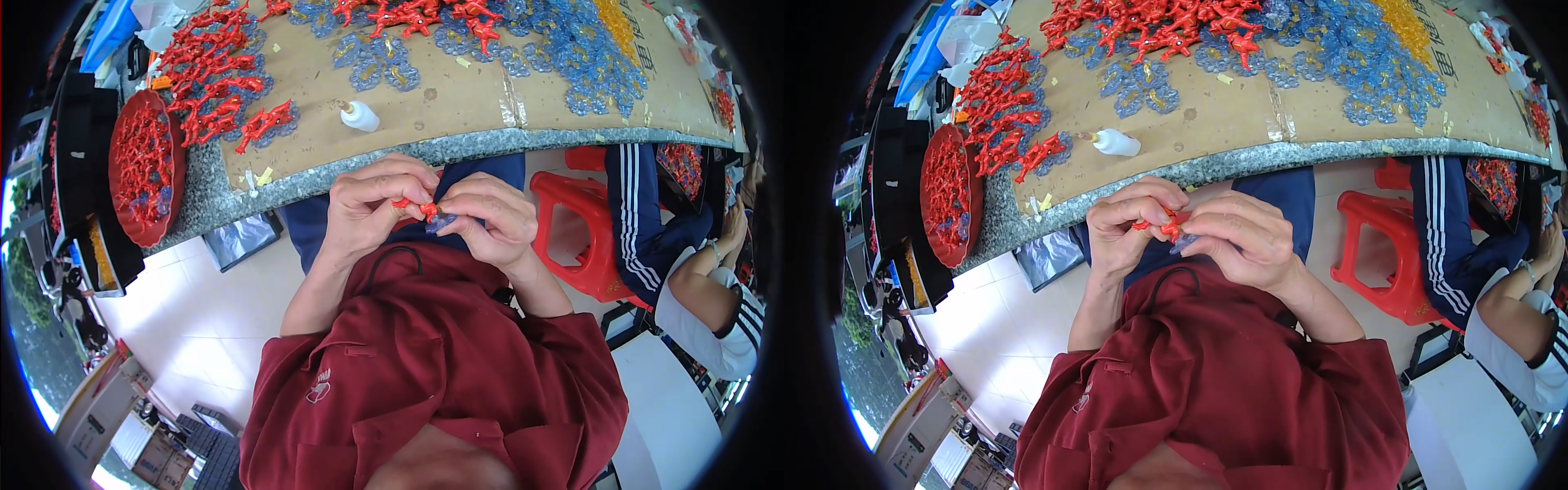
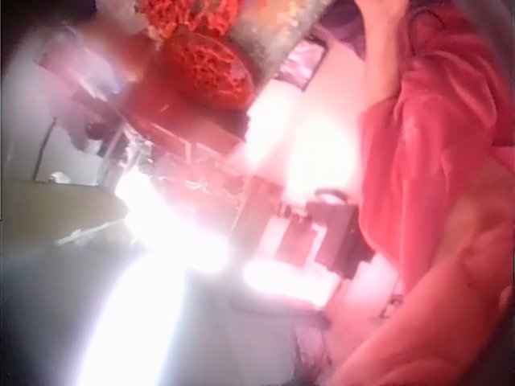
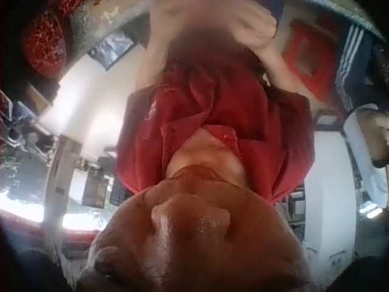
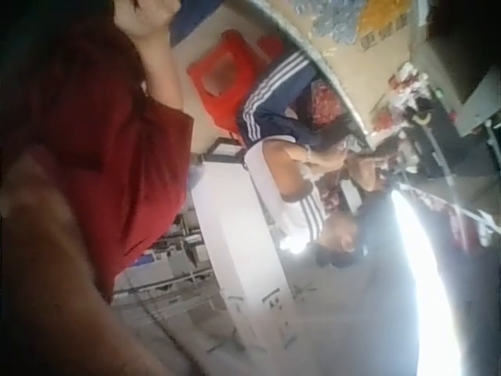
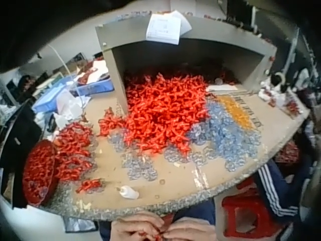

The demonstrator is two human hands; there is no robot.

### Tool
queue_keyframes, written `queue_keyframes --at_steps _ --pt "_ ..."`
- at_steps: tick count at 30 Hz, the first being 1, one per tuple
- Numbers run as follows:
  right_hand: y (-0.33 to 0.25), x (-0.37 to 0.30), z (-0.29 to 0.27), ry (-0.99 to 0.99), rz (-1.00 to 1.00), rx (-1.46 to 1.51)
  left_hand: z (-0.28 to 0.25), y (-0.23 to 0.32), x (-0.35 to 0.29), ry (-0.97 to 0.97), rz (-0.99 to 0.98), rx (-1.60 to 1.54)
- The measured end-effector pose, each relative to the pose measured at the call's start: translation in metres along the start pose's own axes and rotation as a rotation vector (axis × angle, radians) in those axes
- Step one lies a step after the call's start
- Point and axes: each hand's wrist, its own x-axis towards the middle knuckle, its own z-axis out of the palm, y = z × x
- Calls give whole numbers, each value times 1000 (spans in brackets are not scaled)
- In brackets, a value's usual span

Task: The person glues small red and blue plastic toy parts together at an assembly table, applying glue from a bottle.

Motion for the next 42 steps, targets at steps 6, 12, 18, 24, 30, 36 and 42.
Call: queue_keyframes --at_steps 6,12,18,24,30,36,42 --pt "11 -4 6 20 62 156 2 9 -6 73 -30 143" --pt "9 7 7 1 300 125 -17 26 -16 250 -149 134" --pt "11 44 30 9 329 -198 -40 36 0 557 -69 1052" --pt "38 58 64 4 144 -336 -68 28 36 492 243 1490" --pt "24 49 26 125 202 -255 -42 37 60 527 367 1481" --pt "30 46 8 196 316 -282 -48 5 134 439 174 1585" --pt "30 43 2 178 313 -243 -55 3 138 417 182 1512"
